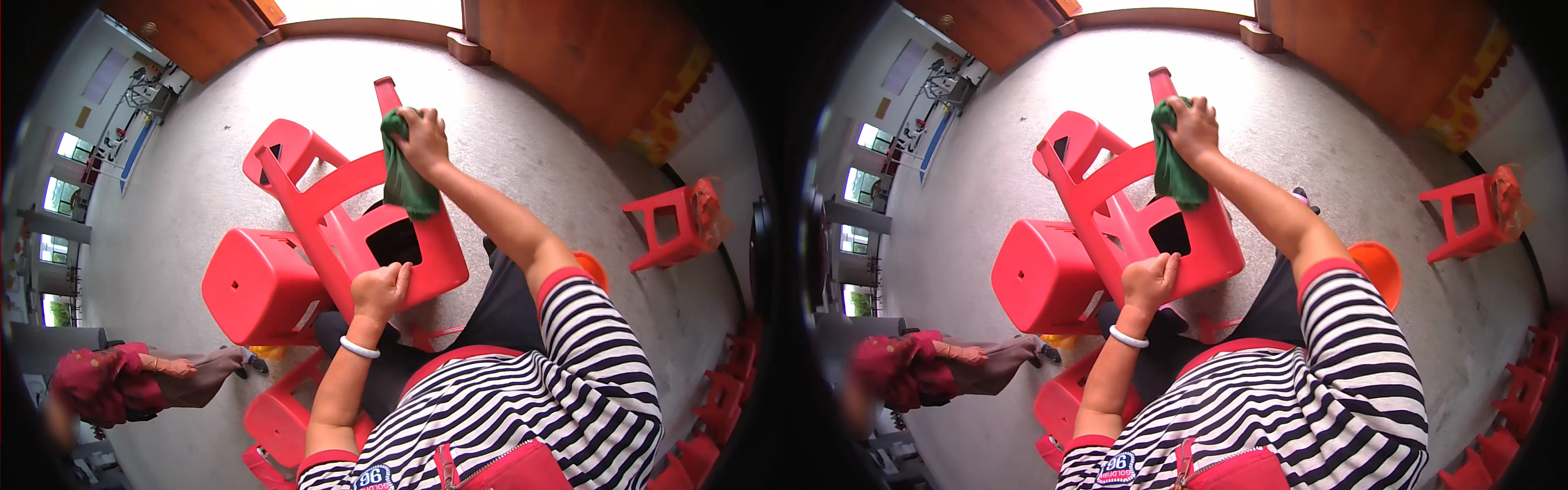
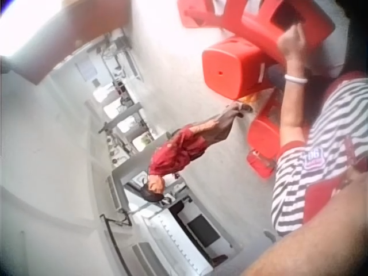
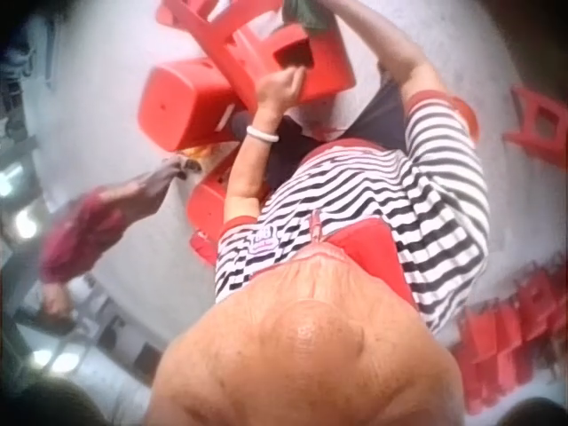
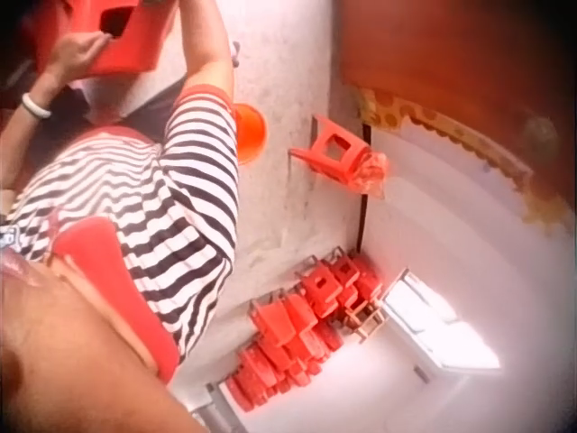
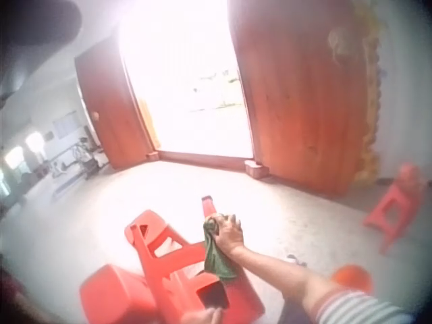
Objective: The recorder is cleaning red plastic stools using a green cloth and a bucket of water.
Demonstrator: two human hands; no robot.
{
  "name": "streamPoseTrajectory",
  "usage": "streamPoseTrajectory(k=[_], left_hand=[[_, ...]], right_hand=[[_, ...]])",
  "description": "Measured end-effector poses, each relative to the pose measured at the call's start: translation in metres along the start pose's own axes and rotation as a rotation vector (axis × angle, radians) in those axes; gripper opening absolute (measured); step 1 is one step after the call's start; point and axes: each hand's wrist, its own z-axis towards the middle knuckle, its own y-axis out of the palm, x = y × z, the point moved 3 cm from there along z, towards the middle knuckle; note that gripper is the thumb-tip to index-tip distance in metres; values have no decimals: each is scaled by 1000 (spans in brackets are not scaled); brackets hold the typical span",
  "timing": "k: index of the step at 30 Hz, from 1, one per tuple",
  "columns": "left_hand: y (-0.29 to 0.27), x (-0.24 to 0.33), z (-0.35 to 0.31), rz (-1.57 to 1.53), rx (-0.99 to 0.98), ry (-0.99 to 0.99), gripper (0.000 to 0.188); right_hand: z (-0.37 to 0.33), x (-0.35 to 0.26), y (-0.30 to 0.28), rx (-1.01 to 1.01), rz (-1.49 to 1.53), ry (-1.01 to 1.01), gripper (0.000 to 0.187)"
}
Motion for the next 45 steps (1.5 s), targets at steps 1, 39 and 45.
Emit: streamPoseTrajectory(k=[1, 39, 45], left_hand=[[-2, 0, 0, 11, -1, -5, 43], [1, -2, 4, -43, 26, -7, 42], [1, 5, 4, -26, 31, 0, 43]], right_hand=[[22, -9, 10, -33, -24, 26, 47], [102, -15, 50, -133, -264, 7, 43], [41, 4, 7, -212, -101, -179, 43]])
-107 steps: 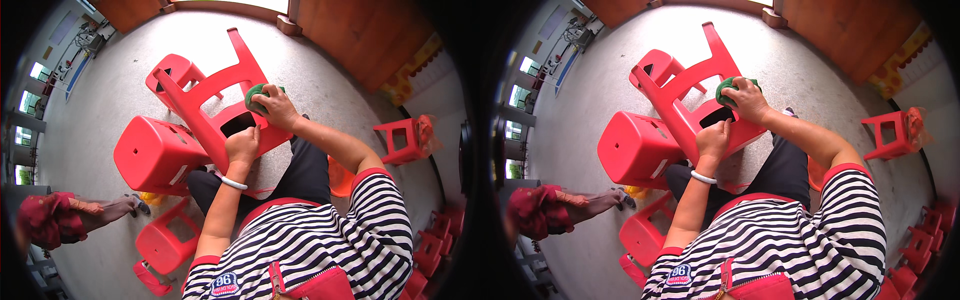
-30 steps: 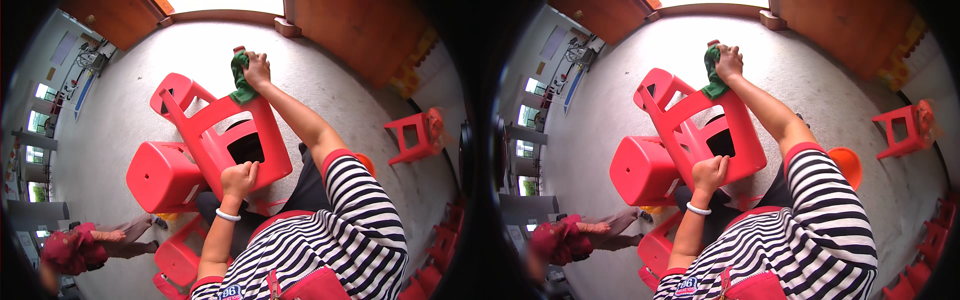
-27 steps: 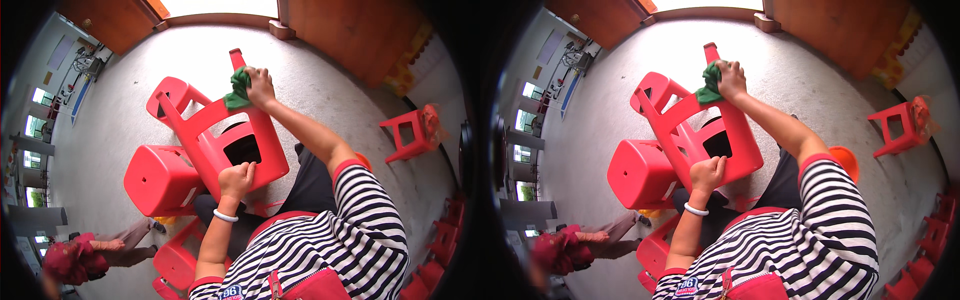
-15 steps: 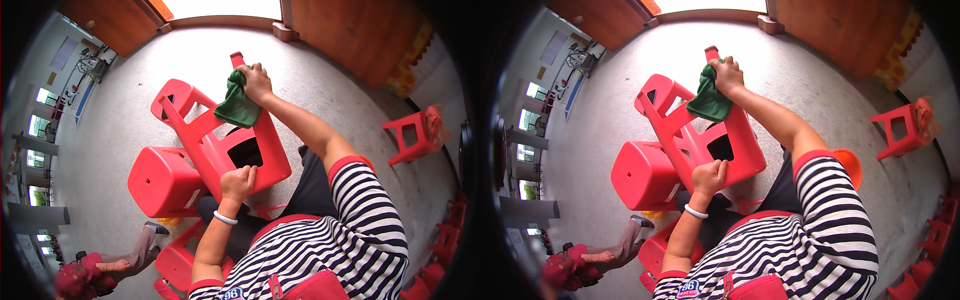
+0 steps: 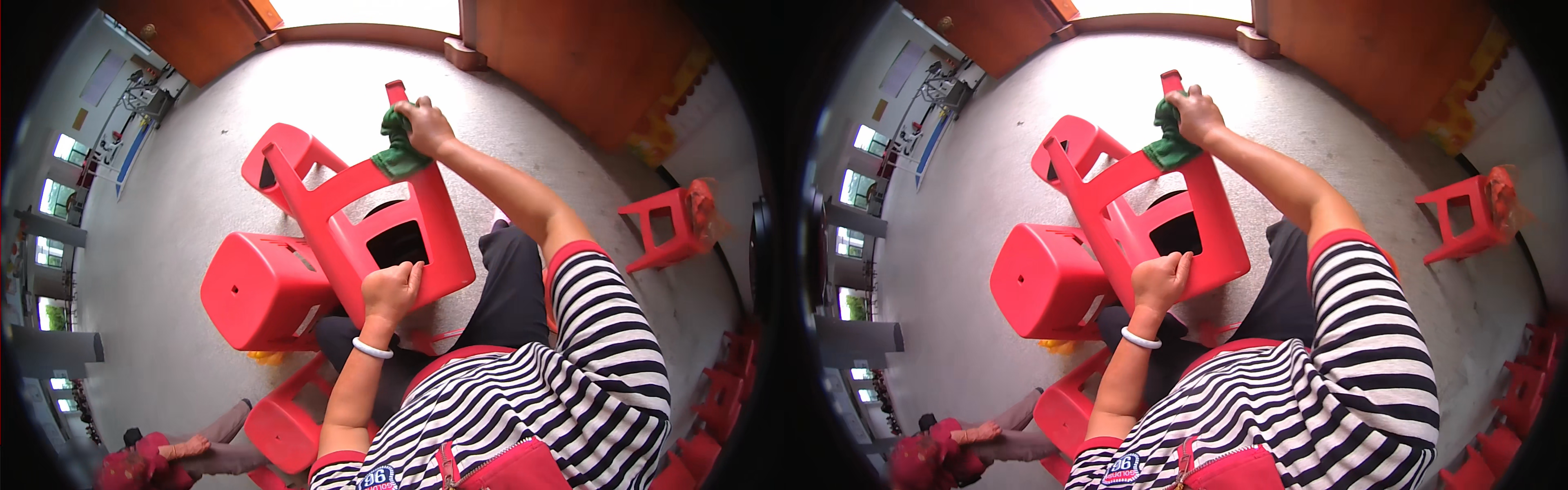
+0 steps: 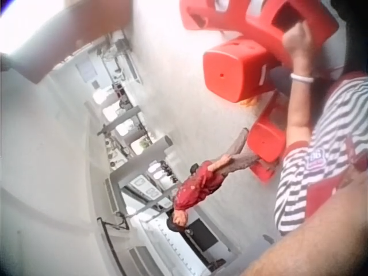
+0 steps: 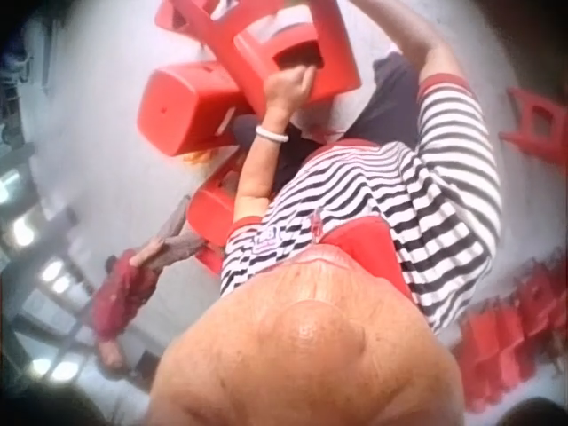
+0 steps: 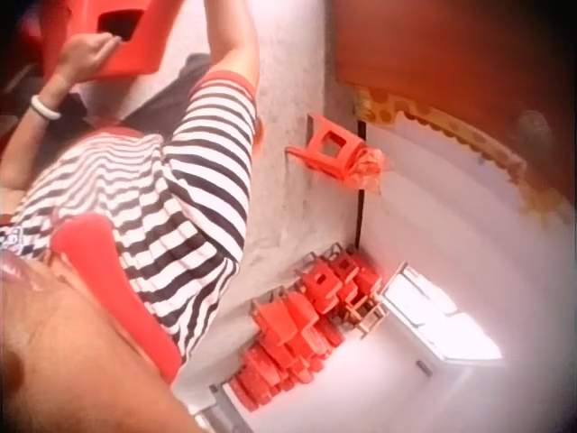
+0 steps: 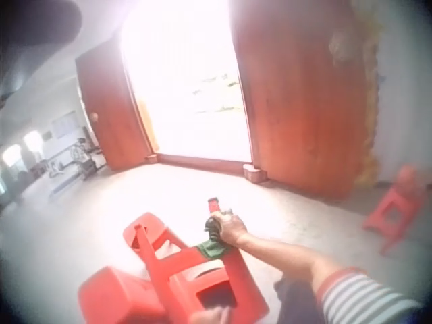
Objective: The recorder is cleaning red plastic stools using a green cloth and a bucket of water.
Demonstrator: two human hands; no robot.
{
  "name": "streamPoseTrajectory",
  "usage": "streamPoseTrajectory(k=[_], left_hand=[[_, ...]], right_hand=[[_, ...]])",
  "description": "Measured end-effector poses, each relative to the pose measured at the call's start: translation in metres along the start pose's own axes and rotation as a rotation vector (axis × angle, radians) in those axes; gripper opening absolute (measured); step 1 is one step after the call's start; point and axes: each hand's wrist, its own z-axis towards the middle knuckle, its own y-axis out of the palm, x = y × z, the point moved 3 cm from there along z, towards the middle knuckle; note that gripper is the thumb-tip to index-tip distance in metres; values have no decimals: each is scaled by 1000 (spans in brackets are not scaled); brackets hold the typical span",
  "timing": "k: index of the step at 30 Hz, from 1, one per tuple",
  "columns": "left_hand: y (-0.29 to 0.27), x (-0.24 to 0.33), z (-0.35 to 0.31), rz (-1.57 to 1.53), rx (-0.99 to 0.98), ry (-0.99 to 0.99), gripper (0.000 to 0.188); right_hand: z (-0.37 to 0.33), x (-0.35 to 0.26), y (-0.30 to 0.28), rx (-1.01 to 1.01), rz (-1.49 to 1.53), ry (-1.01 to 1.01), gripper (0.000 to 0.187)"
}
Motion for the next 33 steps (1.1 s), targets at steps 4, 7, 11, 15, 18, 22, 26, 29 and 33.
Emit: streamPoseTrajectory(k=[4, 7, 11, 15, 18, 22, 26, 29, 33], left_hand=[[0, 0, -1, 26, -6, -3, 44], [-1, -3, -2, 30, 3, 2, 44], [-2, -2, -2, 39, -8, 17, 43], [-3, -5, -2, 27, 2, 4, 43], [-2, -3, -1, 25, 2, 3, 43], [0, 0, 2, 29, 37, 4, 43], [0, -2, 0, -11, 28, -34, 45], [3, 3, 1, -7, 24, -30, 45], [5, 3, 0, 55, 35, -12, 43]], right_hand=[[-56, 1, -19, -60, 96, -38, 42], [-62, -7, -29, -89, 63, -46, 40], [-28, -12, -22, -61, -55, -26, 36], [39, -13, 0, -43, -209, 20, 31], [83, -9, 8, -43, -278, 88, 35], [94, -9, 20, -1, -266, 129, 36], [55, -5, 16, 8, -177, 46, 38], [12, -1, -1, -62, -97, -20, 37], [-49, -3, -27, -129, 21, -50, 37]])
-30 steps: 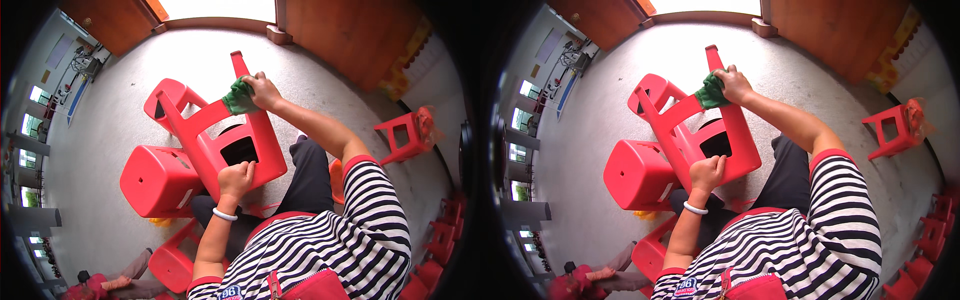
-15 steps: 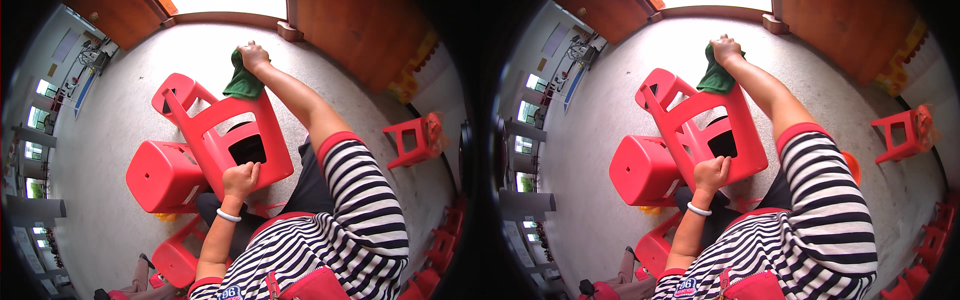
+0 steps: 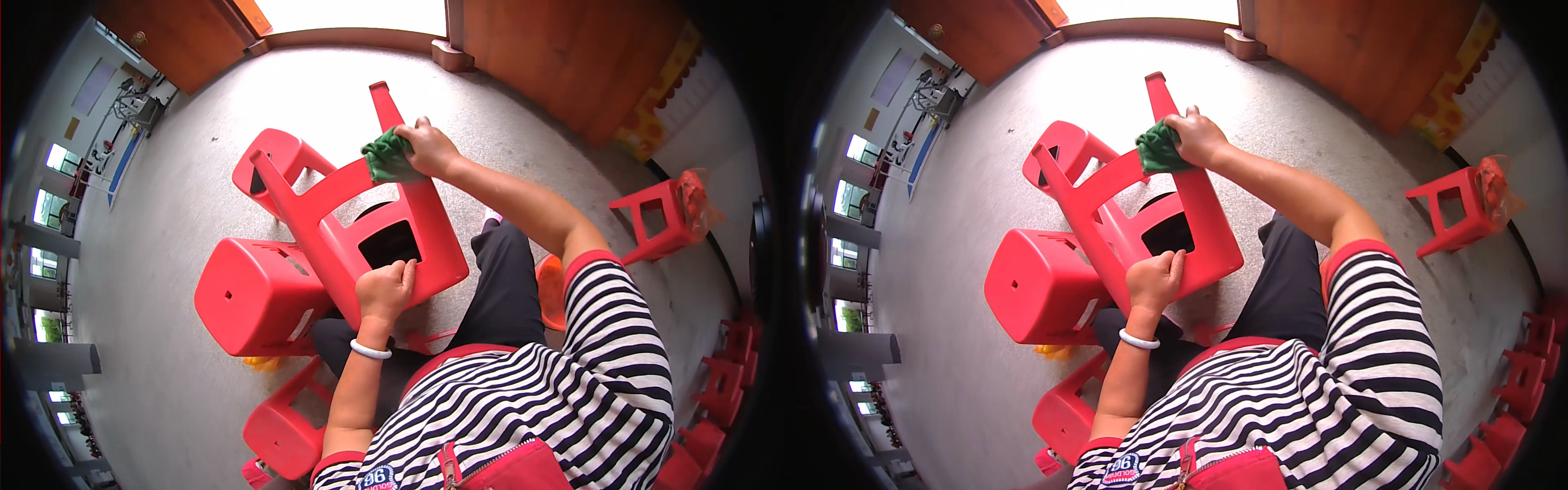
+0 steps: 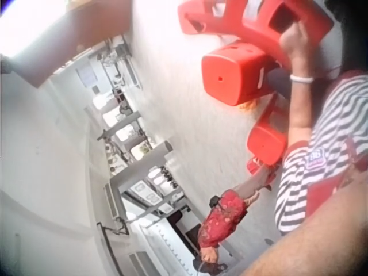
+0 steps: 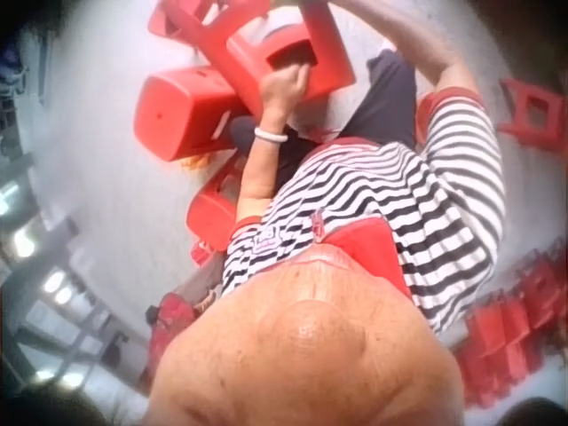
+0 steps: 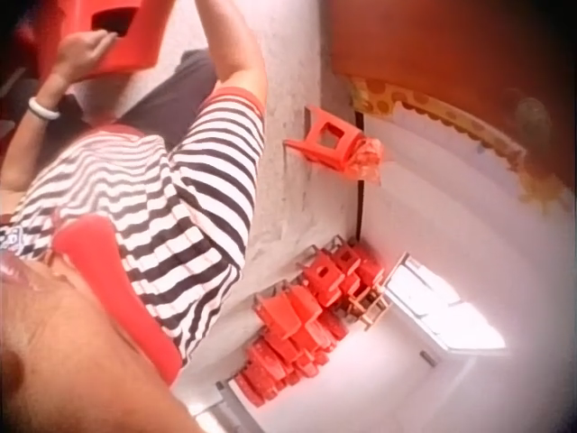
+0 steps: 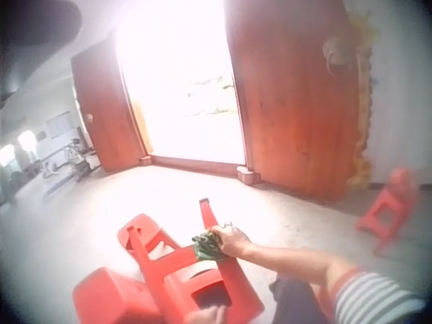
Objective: The recorder is cleaning red plastic stools using a green cloth and a bucket of water.
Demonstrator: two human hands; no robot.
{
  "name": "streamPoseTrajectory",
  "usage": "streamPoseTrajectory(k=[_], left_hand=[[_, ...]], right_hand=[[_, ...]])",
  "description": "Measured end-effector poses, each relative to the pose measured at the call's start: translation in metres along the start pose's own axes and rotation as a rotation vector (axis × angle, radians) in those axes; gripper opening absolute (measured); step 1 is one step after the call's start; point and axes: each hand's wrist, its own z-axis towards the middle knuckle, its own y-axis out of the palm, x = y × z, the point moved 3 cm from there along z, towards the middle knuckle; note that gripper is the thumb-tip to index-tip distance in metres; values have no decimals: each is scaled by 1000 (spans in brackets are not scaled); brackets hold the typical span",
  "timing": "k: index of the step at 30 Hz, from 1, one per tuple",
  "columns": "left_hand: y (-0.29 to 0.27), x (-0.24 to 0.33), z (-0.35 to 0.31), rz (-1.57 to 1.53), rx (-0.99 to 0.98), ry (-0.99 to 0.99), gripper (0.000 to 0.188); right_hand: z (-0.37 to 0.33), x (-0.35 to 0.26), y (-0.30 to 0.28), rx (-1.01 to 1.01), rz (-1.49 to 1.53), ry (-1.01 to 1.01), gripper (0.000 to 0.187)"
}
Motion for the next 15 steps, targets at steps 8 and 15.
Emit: streamPoseTrajectory(k=[8, 15], left_hand=[[-3, -4, 1, -11, -15, 21, 43], [-3, -6, -4, -35, -29, -23, 44]], right_hand=[[37, -15, 0, 77, -210, -36, 24], [143, -8, 29, 21, -348, 116, 31]])
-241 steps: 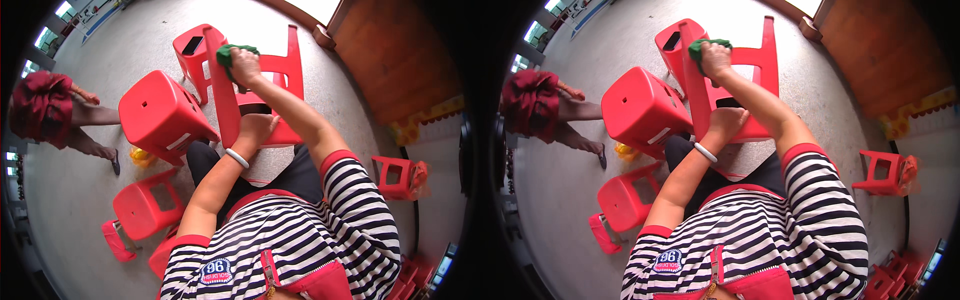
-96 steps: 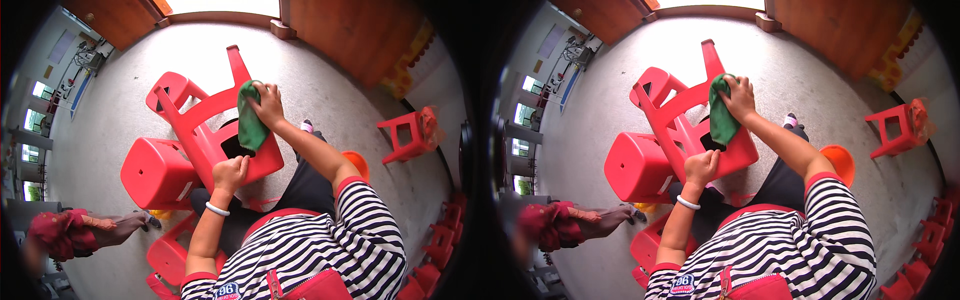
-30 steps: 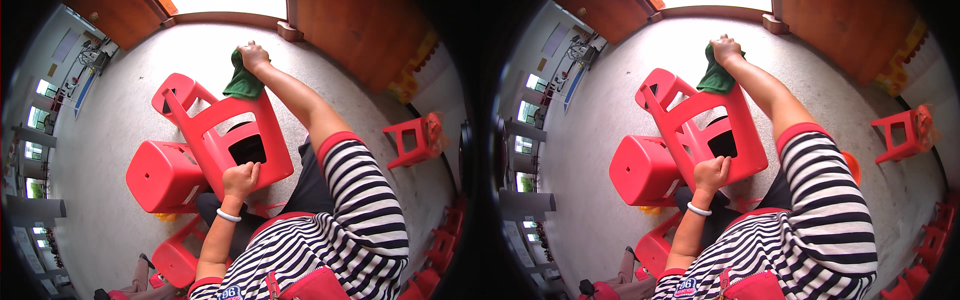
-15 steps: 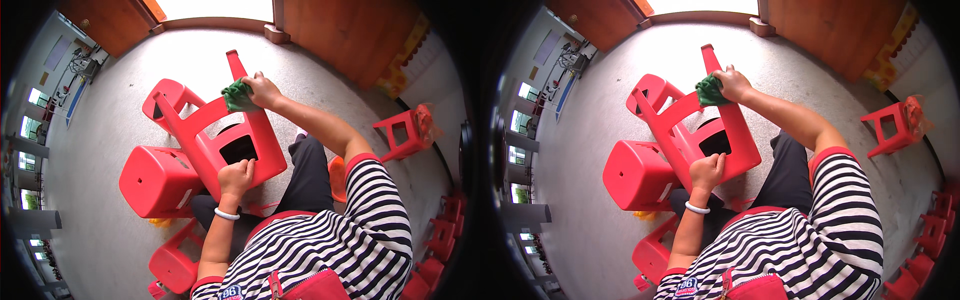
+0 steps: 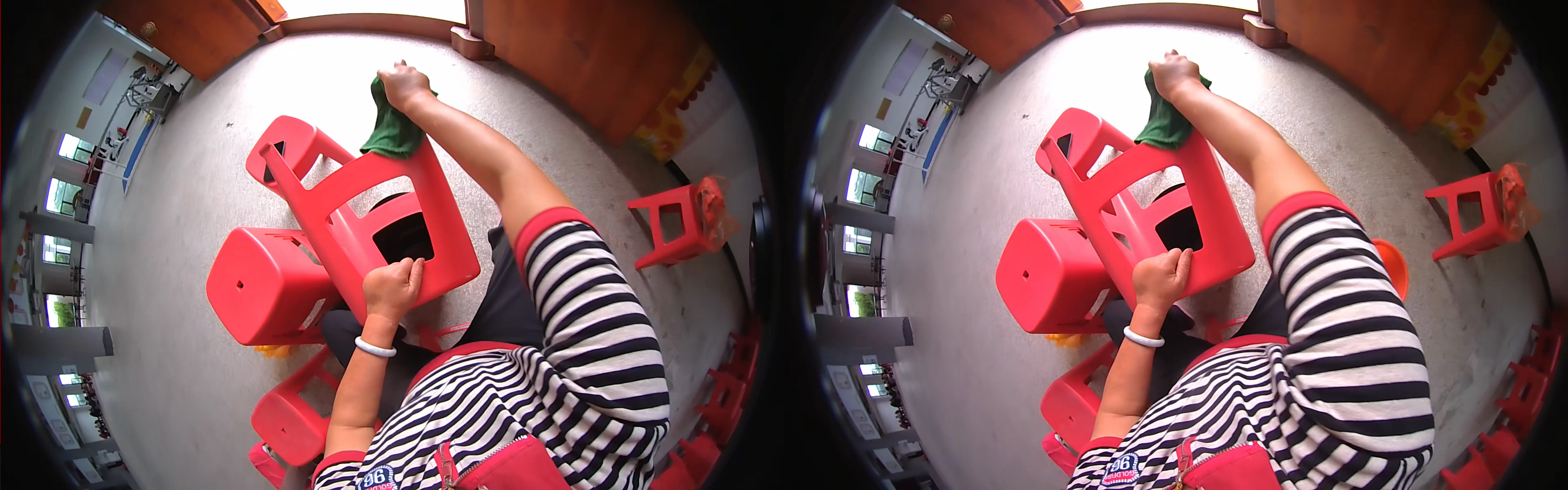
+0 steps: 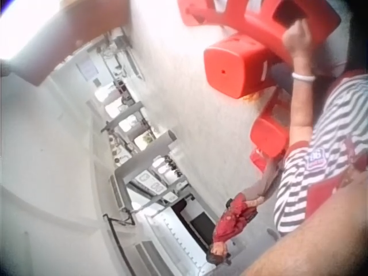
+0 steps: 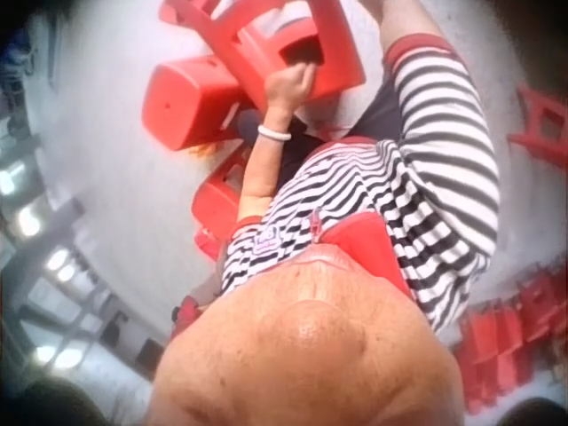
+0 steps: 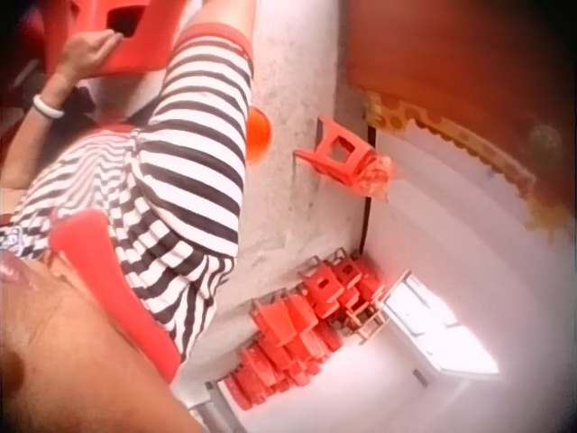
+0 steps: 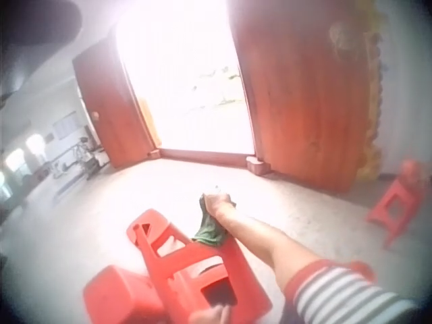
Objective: The recorder is cleaning red plastic stools using a green cloth and a bucket of water.
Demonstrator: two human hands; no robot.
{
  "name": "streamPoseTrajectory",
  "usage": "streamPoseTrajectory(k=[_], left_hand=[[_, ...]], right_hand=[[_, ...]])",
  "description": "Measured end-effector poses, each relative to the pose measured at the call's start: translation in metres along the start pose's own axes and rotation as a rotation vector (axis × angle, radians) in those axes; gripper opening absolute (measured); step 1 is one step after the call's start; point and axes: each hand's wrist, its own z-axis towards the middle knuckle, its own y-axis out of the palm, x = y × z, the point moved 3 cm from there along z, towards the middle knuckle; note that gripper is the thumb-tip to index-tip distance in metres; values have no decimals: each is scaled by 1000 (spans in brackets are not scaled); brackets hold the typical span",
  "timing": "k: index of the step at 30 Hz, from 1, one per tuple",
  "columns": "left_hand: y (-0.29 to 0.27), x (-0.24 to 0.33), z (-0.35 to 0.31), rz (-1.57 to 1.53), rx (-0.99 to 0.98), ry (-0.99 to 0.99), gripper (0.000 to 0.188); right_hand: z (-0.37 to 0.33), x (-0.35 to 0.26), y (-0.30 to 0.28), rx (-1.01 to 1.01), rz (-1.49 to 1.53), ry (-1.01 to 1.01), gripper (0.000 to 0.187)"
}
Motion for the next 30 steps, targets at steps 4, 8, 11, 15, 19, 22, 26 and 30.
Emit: streamPoseTrajectory(k=[4, 8, 11, 15, 19, 22, 26, 30], left_hand=[[3, 3, 3, -21, 2, 9, 43], [1, 1, 3, 6, 16, 1, 41], [6, -1, 3, 25, -44, -18, 42], [6, 1, 5, 40, -47, -30, 42], [6, 2, 3, 73, -91, -81, 45], [10, 0, 2, 83, -80, -85, 45], [10, 1, 0, 56, -86, -96, 45], [8, 2, 1, 36, -105, -42, 46]], right_hand=[[4, 7, 5, 36, 63, 92, 32], [-39, 11, 6, 114, 169, 49, 33], [-86, 20, 2, 122, 248, 36, 42], [-160, 32, -5, 176, 420, 51, 46], [-247, 26, -19, 206, 512, 71, 44], [-316, 22, -27, 221, 546, 72, 47], [-377, 21, -33, 272, 627, 107, 49], [-371, 25, -23, 292, 640, 227, 48]])
